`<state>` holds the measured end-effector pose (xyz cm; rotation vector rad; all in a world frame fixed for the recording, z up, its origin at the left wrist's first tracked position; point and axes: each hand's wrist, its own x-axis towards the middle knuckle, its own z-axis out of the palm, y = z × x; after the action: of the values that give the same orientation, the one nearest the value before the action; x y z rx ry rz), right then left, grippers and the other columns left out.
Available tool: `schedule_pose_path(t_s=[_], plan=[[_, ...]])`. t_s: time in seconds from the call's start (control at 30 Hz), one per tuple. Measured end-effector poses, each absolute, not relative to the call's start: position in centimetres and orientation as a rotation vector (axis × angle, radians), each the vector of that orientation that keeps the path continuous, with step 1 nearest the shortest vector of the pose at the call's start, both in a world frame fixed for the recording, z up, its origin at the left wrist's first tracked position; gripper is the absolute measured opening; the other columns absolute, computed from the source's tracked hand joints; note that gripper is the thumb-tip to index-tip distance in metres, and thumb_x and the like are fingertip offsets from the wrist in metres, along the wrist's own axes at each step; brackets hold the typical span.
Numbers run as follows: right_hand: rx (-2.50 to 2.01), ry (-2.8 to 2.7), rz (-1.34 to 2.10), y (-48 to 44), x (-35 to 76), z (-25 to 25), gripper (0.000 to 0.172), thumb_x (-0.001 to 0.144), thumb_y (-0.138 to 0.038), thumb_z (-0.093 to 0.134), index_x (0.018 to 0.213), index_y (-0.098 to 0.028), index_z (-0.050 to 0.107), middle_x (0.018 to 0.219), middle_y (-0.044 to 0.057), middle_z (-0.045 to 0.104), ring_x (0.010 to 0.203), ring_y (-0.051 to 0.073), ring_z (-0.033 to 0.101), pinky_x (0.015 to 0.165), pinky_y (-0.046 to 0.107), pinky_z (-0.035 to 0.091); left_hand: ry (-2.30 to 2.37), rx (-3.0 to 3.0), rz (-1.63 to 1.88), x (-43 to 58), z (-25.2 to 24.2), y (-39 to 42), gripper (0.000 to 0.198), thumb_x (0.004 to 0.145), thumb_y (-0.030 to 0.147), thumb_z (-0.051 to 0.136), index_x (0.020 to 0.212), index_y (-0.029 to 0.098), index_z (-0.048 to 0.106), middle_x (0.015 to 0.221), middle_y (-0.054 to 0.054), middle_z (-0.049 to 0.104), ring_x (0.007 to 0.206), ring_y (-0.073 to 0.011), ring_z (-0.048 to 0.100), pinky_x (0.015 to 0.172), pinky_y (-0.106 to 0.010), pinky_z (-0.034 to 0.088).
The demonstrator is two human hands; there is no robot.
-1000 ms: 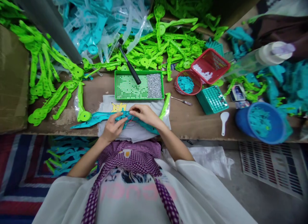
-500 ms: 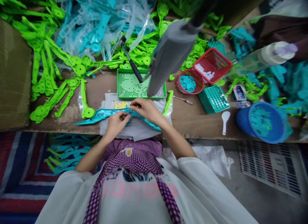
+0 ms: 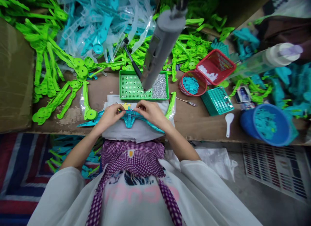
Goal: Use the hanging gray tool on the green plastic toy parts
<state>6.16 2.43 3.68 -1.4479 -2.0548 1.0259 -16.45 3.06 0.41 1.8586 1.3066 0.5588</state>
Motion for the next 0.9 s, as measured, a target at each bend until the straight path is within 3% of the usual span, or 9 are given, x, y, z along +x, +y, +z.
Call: schedule_pose_path(t_s=[0.2, 0.37, 0.57, 0.67, 0.8, 0.9], plan=[[-1.559, -1.894, 1.131, -3.2, 2.3, 0.0, 0.014, 0.092, -0.035, 0.058, 0.092, -0.021, 0.060, 0.079, 0.004, 0.069, 0.067, 0.016, 0.062, 0.067, 0.030, 0.048, 1.185, 1.820, 0.389, -15.2, 2.2, 5.4, 0.003, 0.084, 0.019, 0.061, 0.083, 0.017, 0.063, 0.064, 0.003, 0.061, 0.051, -0.0109, 0.053, 0.052, -0.024, 0.040], [-1.613, -1.888, 0.994, -3.5, -0.2, -2.0, 0.025, 0.094, -0.034, 0.053, 0.111, -0.017, 0.060, 0.105, 0.015, 0.071, 0.092, 0.025, 0.067, 0.085, 0.040, 0.053, 1.066, 1.821, 0.436, -13.9, 3.0, 5.8, 0.006, 0.087, 0.015, 0.052, 0.087, 0.020, 0.055, 0.066, 0.003, 0.062, 0.054, -0.0120, 0.060, 0.051, -0.023, 0.044], [-1.338, -1.952, 1.069, -3.4, 2.0, -2.1, 0.039, 0.096, -0.026, 0.046, 0.133, -0.016, 0.055, 0.130, 0.017, 0.065, 0.121, 0.025, 0.061, 0.103, 0.045, 0.050, 1.112, 1.755, 0.538, -14.2, 2.2, 3.7, 0.009, 0.095, 0.019, 0.039, 0.095, 0.022, 0.048, 0.077, -0.002, 0.068, 0.063, -0.0140, 0.068, 0.060, -0.027, 0.054], [-1.304, -1.941, 1.139, -3.8, 4.0, -0.9, 0.038, 0.096, -0.025, 0.046, 0.132, -0.020, 0.059, 0.132, 0.013, 0.065, 0.123, 0.024, 0.061, 0.105, 0.045, 0.050, 1.124, 1.861, 0.611, -14.3, 2.2, 2.2, 0.010, 0.097, 0.019, 0.038, 0.099, 0.021, 0.048, 0.087, -0.005, 0.070, 0.073, -0.0150, 0.070, 0.066, -0.028, 0.056], [-1.348, -1.788, 1.136, -2.6, 6.5, 2.0, 0.027, 0.097, -0.032, 0.050, 0.114, -0.024, 0.071, 0.115, 0.007, 0.074, 0.109, 0.021, 0.068, 0.099, 0.041, 0.054, 1.132, 2.063, 0.648, -14.5, 1.5, 0.9, 0.017, 0.099, 0.019, 0.036, 0.107, 0.020, 0.052, 0.100, -0.008, 0.070, 0.089, -0.0178, 0.069, 0.076, -0.032, 0.057], [-1.337, -1.751, 1.065, 0.3, 6.9, 3.0, 0.031, 0.097, -0.037, 0.051, 0.119, -0.024, 0.068, 0.123, 0.008, 0.071, 0.115, 0.020, 0.065, 0.098, 0.039, 0.053, 1.001, 2.190, 0.650, -14.8, 0.5, 0.5, 0.024, 0.099, 0.016, 0.034, 0.112, 0.020, 0.053, 0.107, -0.009, 0.069, 0.094, -0.0180, 0.068, 0.082, -0.034, 0.057]])
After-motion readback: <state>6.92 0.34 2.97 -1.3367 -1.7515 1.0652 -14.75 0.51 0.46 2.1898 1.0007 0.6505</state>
